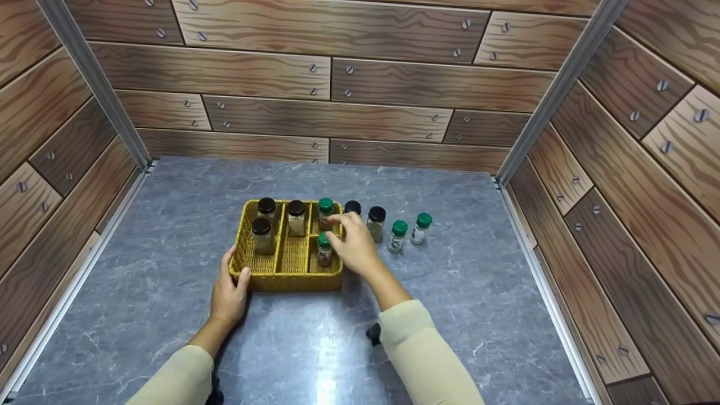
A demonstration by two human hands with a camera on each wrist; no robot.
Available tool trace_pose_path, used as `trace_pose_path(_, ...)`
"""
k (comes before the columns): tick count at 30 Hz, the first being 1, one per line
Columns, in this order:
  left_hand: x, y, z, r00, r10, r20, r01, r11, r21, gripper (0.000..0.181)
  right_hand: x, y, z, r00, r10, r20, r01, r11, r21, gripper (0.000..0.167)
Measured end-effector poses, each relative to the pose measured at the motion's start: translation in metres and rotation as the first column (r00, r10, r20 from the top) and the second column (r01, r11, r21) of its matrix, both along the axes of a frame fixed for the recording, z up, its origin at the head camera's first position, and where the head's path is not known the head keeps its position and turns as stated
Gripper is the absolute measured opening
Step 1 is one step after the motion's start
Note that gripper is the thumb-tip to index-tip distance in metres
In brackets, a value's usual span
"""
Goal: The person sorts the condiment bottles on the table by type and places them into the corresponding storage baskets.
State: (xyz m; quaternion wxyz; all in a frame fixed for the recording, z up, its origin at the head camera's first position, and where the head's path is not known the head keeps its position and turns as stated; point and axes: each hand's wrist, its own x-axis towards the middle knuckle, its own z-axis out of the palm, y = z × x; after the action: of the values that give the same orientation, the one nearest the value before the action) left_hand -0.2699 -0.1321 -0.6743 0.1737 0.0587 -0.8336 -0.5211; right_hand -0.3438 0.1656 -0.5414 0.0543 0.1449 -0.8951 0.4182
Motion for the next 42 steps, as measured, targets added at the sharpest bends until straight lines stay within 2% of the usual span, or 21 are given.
trace_pose_path(5,0.001,0.0,0.0,1.0,0.007,-0.008,-0.007,1.0,-0.01,0.068,-0.004,0.019,-0.01,0.998,-0.056,-0.025,0.054,0.997,-0.057,0.037)
trace_pose_path(11,0.002,0.001,-0.001,1.0,0.013,-0.023,-0.014,1.0,-0.017,0.067,-0.008,0.035,-0.029,0.998,-0.052,-0.027,0.048,0.992,-0.113,0.041)
trace_pose_path(16,0.002,0.001,0.0,1.0,0.007,-0.016,-0.007,1.0,-0.012,0.067,-0.011,0.044,-0.039,0.998,-0.055,0.022,0.057,0.993,-0.1,0.051)
trace_pose_path(23,0.002,0.001,0.0,1.0,0.009,-0.004,-0.009,1.0,-0.004,0.067,-0.016,0.047,-0.046,0.994,-0.036,0.105,0.043,0.997,-0.067,0.065)
trace_pose_path(27,0.003,0.001,0.0,1.0,0.01,0.001,-0.01,1.0,-0.002,0.067,-0.021,0.046,-0.052,0.989,-0.07,0.129,0.074,0.997,-0.025,0.063)
trace_pose_path(32,0.002,0.003,0.0,1.0,0.006,-0.009,-0.006,1.0,-0.008,0.067,-0.023,0.046,-0.057,0.989,-0.117,0.089,0.118,0.993,-0.002,0.055)
trace_pose_path(38,0.001,0.002,0.0,1.0,0.013,-0.016,-0.014,0.999,-0.029,0.067,-0.025,0.045,-0.062,0.993,-0.114,0.014,0.114,0.993,-0.003,0.052)
trace_pose_path(42,0.0,0.0,0.0,1.0,0.013,-0.006,-0.013,1.0,-0.028,0.067,-0.027,0.044,-0.065,0.993,-0.122,0.005,0.122,0.993,-0.001,0.052)
